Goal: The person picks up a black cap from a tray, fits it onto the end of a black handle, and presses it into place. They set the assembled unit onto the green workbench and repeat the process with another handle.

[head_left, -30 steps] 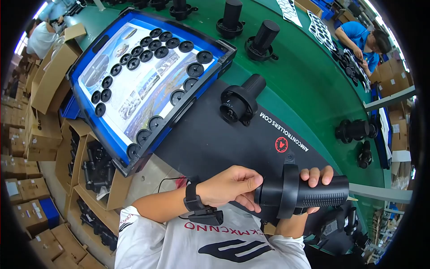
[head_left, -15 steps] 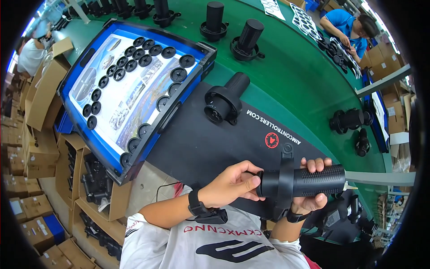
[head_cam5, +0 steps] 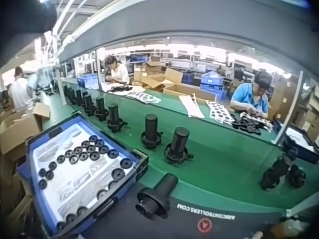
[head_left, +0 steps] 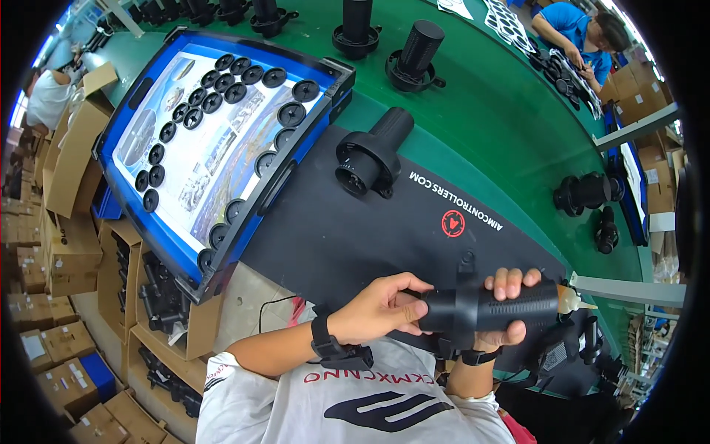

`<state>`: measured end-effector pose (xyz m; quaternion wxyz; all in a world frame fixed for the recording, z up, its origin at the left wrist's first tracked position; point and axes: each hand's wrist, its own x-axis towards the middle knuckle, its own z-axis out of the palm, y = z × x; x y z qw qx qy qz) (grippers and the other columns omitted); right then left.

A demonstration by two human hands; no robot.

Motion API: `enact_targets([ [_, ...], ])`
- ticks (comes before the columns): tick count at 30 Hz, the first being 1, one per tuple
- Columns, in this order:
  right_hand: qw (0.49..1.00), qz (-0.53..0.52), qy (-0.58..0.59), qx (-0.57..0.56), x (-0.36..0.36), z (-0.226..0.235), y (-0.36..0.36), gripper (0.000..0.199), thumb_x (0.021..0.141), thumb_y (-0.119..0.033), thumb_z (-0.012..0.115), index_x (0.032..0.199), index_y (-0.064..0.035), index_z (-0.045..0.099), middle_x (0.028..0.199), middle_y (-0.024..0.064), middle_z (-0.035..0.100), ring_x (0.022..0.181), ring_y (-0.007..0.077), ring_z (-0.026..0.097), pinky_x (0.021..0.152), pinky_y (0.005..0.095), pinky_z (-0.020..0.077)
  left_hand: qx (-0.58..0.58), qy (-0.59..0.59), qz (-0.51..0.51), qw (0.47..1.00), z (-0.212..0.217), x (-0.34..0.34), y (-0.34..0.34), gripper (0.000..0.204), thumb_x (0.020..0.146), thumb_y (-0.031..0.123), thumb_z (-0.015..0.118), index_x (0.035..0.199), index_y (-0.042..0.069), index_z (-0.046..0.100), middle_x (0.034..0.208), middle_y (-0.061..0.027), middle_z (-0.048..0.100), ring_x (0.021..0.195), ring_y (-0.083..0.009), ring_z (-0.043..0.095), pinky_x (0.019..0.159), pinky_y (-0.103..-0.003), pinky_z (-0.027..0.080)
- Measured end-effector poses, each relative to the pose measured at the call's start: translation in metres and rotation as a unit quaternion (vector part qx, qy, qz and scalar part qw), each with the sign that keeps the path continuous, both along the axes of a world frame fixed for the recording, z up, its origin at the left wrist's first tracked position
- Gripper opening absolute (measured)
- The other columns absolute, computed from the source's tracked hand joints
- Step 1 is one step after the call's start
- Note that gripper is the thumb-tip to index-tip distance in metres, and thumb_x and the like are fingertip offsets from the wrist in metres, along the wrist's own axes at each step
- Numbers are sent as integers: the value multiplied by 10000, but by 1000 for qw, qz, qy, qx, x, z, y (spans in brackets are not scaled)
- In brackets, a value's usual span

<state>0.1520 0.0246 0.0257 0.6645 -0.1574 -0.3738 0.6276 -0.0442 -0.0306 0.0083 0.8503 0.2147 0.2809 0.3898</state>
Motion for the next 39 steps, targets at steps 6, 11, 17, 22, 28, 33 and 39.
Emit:
enact_targets([
  [6, 935, -198, -248, 157, 8, 48, 21, 573, 670, -174, 750, 1119, -80, 408, 935, 68, 492, 869, 203, 511, 881, 381, 438, 7, 89, 53, 995, -5, -25, -3, 537, 935, 206, 582, 1384, 6, 365, 1202, -200, 582, 1035, -241, 619, 854, -348, 522],
  [11, 910, -41, -412, 34, 7, -22, 20, 538, 687, -189, 745, 1102, -65, 426, 961, 87, 517, 921, 215, 527, 895, 375, 433, 167, 128, 123, 970, 17, -78, -44, 496, 916, 159, 600, 1351, -2, 424, 1212, -190, 588, 1037, -243, 617, 836, -356, 509],
  [17, 878, -145, -428, 154, 68, -12, 110, 446, 768, -34, 698, 1162, -10, 490, 1033, 95, 584, 1001, 218, 562, 952, 372, 427, 271, 721, 188, 610, 68, -208, -76, 405, 758, 120, 724, 1129, 20, 595, 1072, -164, 644, 945, -278, 637, 790, -346, 504],
  [22, 784, -289, -538, 113, 124, -35, 281, 398, 848, -125, 688, 1175, 60, 555, 1156, 99, 602, 1028, 174, 564, 931, 300, 439, 201, 854, 63, 476, 50, -269, -76, 344, 702, 139, 712, 999, 2, 608, 910, -188, 637, 802, -370, 626, 725, -445, 513],
  [28, 609, -492, -622, -27, 148, -22, 303, 616, 739, -252, 794, 1198, 77, 547, 1120, 178, 633, 998, 288, 610, 901, 364, 463, 167, 808, -166, 541, 26, -244, -19, 395, 680, 95, 708, 1023, 7, 530, 902, -216, 599, 856, -407, 602, 731, -462, 503],
  [33, 429, -565, -678, 193, 55, 22, 275, 594, 737, -285, 771, 1176, 48, 551, 1132, 229, 597, 1072, 356, 556, 943, 411, 413, 213, 819, -129, 516, 5, -253, -20, 490, 651, 80, 691, 1071, -29, 463, 882, -237, 565, 842, -420, 588, 710, -481, 492],
  [39, 779, -237, -555, 171, -126, -7, 290, 897, 668, -271, 834, 1364, 19, 347, 1276, 215, 491, 1173, 289, 493, 983, 388, 386, 322, 813, 13, 484, 40, -268, -30, 537, 588, 139, 746, 1032, -45, 507, 878, -211, 572, 844, -379, 584, 722, -420, 495],
])
